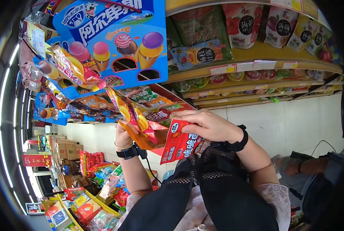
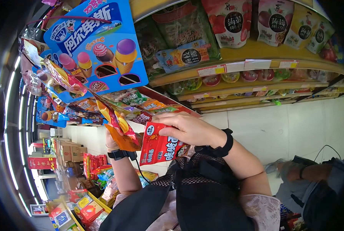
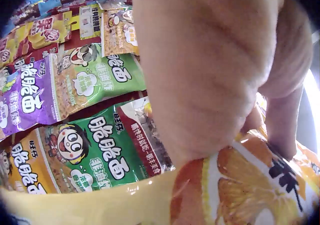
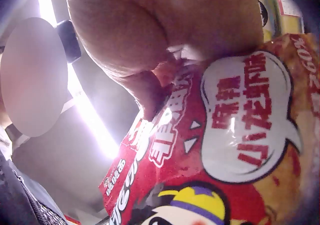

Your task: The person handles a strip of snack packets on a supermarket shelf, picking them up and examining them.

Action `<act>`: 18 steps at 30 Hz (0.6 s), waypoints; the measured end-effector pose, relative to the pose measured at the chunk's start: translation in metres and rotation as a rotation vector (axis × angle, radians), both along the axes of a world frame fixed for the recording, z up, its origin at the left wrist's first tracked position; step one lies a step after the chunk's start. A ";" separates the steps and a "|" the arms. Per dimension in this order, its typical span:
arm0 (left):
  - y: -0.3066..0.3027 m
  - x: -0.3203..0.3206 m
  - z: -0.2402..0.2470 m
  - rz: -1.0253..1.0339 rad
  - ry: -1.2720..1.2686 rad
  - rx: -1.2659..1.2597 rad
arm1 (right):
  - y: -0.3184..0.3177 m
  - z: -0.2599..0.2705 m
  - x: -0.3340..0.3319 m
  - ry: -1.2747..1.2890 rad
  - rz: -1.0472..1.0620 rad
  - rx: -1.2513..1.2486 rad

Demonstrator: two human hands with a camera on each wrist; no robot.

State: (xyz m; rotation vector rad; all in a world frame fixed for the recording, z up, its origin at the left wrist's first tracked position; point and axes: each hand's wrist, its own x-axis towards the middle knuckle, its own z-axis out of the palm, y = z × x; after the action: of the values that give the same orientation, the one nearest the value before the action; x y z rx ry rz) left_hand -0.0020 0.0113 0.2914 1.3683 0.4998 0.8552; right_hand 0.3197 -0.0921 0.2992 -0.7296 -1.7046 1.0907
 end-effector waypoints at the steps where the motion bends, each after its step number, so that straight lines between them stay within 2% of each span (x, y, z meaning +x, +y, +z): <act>1: 0.004 0.000 0.002 -0.081 -0.049 0.012 | -0.001 0.004 0.001 -0.014 0.014 -0.016; 3: 0.006 -0.002 0.005 -0.163 -0.093 0.023 | -0.003 0.009 0.002 -0.009 0.016 -0.013; 6: 0.001 0.006 0.018 -0.134 0.019 0.029 | -0.005 0.015 0.002 -0.002 0.022 -0.009; 9: -0.005 0.030 0.038 -0.043 -0.097 -0.118 | -0.006 0.018 0.004 0.001 0.035 -0.013; 11: 0.005 0.014 0.030 -0.057 0.092 -0.011 | -0.008 0.020 0.006 -0.002 0.042 -0.021; 15: 0.012 -0.012 -0.004 -0.145 -0.053 -0.090 | -0.012 0.016 0.006 0.030 0.056 -0.070; 18: 0.009 -0.025 -0.017 0.163 -0.077 -0.461 | -0.015 0.012 0.006 0.032 0.048 -0.061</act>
State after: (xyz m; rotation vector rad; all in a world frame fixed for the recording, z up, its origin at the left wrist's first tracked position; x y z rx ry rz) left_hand -0.0273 0.0204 0.2747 0.8786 0.7066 0.8559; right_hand 0.3257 -0.1070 0.3113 -0.7083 -1.6754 1.1861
